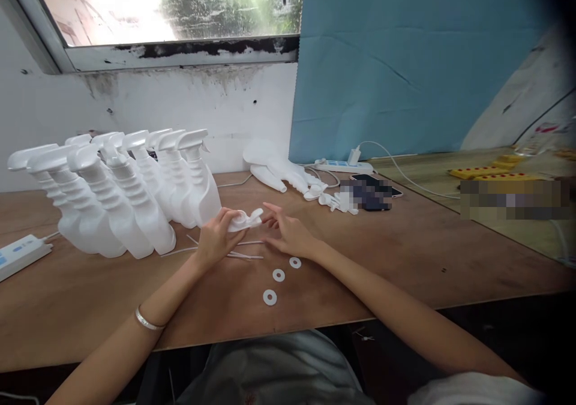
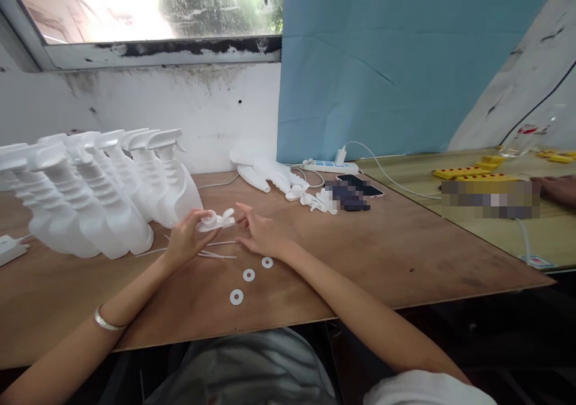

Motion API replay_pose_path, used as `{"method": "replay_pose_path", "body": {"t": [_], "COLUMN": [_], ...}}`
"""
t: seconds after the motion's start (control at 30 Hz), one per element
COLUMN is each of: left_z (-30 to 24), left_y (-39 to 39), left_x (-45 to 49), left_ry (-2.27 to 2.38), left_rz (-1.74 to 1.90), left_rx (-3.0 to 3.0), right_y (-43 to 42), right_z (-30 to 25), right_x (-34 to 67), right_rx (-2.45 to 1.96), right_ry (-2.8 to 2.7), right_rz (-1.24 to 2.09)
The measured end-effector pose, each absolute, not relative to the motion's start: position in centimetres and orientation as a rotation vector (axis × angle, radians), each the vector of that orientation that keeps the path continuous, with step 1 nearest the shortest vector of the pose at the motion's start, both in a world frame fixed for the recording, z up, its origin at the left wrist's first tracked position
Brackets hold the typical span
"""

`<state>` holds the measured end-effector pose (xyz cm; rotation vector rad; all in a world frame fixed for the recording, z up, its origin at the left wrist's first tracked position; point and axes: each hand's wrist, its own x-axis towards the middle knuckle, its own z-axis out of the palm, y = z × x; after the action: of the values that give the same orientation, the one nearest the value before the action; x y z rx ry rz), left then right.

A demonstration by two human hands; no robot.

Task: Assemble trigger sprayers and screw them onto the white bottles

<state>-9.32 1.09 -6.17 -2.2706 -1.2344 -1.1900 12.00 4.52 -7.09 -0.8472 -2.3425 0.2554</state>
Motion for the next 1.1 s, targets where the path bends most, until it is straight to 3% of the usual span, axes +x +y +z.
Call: {"method": "replay_pose_path", "body": {"t": [0.17, 0.37, 0.73, 0.87, 1.1], "left_z": [-6.4, -6.4, -6.4, -6.6, -6.7], "left_y": [1.7, 1.8, 1.9, 1.8, 1.3], "left_x": [-9.9, -10.0, -10.0, -10.0, -9.6], "left_ry": [-1.516, -1.496, -1.447, -1.325, -1.166], "left_rz": [-1.315, -1.317, -1.402, -1.421, -1.153], "left_rx": [-2.066, -2.108, -2.084, -2.109, -2.508], "right_y": [5.2, 5.5, 8.4, 9.3, 7.5], "right_z": [-6.8, -6.9, -6.5, -6.2, -5.4], "right_x": [12.7, 12.5, 15.5, 16.6, 14.5], "right_rx": [-0.871, -0.874, -1.065, -1.096, -0.773], "right_ry": [-2.566, -2.720, -2.429, -2.081, -1.575], "right_rz": [0.082, -0.143, -0.506, -0.230, 0.762]}}
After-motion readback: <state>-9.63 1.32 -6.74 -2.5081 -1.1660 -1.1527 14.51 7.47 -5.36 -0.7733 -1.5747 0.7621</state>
